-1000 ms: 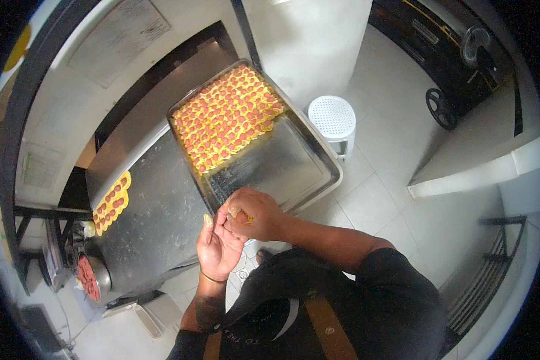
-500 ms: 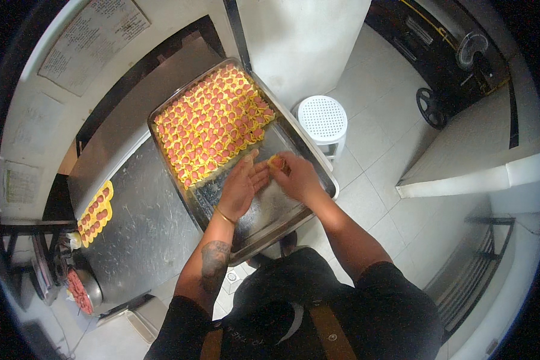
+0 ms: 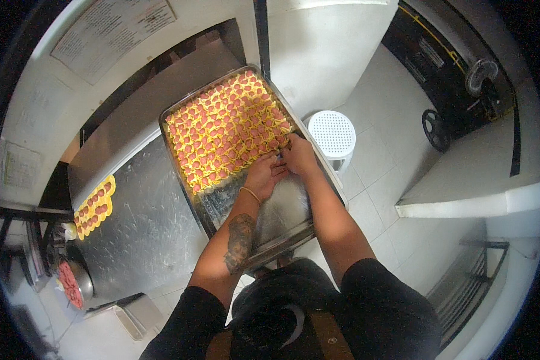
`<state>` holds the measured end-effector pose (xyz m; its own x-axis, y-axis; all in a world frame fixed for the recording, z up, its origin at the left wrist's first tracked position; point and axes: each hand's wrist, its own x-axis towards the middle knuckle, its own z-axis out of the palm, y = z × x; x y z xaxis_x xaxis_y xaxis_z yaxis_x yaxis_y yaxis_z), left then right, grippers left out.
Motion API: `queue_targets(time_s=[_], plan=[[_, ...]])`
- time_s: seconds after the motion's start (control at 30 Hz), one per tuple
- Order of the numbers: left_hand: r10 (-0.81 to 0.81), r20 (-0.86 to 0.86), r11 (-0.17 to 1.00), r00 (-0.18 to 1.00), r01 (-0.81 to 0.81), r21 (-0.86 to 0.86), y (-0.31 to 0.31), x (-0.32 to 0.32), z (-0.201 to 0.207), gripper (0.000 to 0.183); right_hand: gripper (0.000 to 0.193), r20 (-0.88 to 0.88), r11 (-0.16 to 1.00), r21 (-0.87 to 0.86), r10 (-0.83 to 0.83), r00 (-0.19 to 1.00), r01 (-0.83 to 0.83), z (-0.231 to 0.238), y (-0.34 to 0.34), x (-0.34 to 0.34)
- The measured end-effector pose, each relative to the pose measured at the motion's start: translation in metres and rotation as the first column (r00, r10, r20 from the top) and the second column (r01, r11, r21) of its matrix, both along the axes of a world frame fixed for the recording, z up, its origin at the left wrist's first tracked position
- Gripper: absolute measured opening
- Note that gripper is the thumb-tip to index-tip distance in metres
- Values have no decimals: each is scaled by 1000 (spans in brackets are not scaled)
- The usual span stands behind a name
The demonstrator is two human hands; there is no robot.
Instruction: The person repeatedly picks a yellow pasta wrapper and a red filling from a tray, folds the wrapper around the filling to form a sealed packet, and places it on a metal tray. The process continues with multiple units being assembled and arranged in rows.
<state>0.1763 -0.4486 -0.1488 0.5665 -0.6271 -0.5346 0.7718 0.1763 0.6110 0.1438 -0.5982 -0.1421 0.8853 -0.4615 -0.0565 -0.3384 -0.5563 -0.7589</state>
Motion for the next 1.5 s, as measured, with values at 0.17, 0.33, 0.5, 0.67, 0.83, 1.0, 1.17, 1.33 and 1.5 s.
queue_targets(time_s=[0.17,0.33,0.5,0.67,0.83,1.0,1.17,1.33,1.5], plan=[[-5,95,999,995,9,-38,-4,-1,-14,38,22,17,996,-90,-9,1000,11,13,8,6],[-17,18,999,1000,18,-31,73,-46,35,38,20,27,977,-205,-54,998,58,22,21,-3],[141,63,981,988,-131,-143,234,-75,75,37,34,-157,929,-364,6,988,-63,5,24,12],[582,59,811,811,-574,-109,412,-95,65,35,25,180,992,-125,54,982,-32,47,139,0],[748,-12,658,663,-744,-111,542,-108,32,35,40,111,544,-456,820,562,-704,38,398,59],[706,-31,696,707,-702,-150,608,-95,3,36,39,-80,481,-453,817,571,-751,23,576,177],[675,8,726,737,-663,-185,643,-83,7,37,31,-270,446,-621,650,710,-645,12,615,252],[567,240,810,788,-481,-336,658,-55,-30,36,37,-478,20,-762,658,582,-648,29,614,199],[573,139,803,808,-519,-294,630,-25,-42,40,37,-329,87,-807,754,569,-583,37,615,138]])
